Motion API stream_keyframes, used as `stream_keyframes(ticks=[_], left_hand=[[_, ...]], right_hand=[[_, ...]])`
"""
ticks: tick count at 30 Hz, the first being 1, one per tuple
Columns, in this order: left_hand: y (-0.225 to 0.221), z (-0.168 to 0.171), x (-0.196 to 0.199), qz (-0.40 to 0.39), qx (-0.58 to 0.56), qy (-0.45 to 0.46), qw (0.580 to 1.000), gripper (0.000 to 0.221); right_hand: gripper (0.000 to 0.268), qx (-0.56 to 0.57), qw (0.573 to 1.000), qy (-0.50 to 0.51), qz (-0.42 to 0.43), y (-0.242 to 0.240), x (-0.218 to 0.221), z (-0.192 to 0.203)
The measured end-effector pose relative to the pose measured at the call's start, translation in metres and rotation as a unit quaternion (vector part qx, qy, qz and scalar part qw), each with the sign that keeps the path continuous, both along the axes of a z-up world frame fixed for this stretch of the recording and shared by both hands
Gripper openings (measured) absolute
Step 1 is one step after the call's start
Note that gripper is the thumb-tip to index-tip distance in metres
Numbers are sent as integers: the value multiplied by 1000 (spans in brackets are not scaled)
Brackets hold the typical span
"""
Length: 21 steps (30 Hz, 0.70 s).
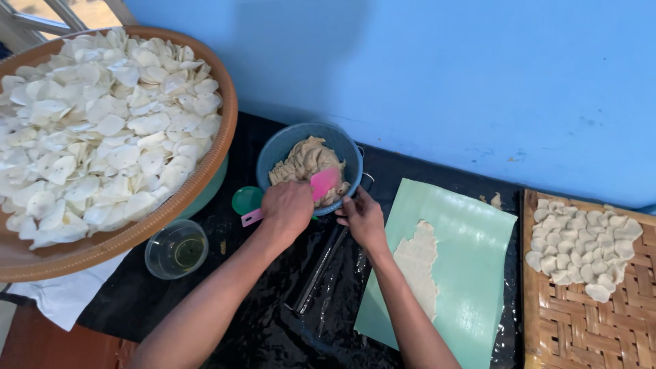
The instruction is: Flattening and preparing small dough pieces on a workstation using a roller and spatula.
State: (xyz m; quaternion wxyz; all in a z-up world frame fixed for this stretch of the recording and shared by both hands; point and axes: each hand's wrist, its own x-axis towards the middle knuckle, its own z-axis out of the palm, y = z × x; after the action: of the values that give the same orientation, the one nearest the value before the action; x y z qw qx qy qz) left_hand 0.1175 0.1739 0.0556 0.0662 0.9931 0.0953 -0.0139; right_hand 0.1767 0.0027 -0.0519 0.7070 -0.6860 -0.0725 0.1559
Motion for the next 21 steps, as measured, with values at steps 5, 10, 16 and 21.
stream_keyframes(ticks=[5,10,16,21], left_hand=[[1,-5,8,-19,-15,39,999,27],[1,-7,26,-26,-69,84,994,35],[31,-87,65,-80,-99,90,988,31],[28,-43,54,188,-409,257,855,53]], right_hand=[[48,-32,999,-30,6,5,-12,23],[44,-101,994,-37,-2,9,-12,27],[41,-155,986,-62,-4,11,-18,42],[49,-71,997,-31,-10,11,-18,39]])
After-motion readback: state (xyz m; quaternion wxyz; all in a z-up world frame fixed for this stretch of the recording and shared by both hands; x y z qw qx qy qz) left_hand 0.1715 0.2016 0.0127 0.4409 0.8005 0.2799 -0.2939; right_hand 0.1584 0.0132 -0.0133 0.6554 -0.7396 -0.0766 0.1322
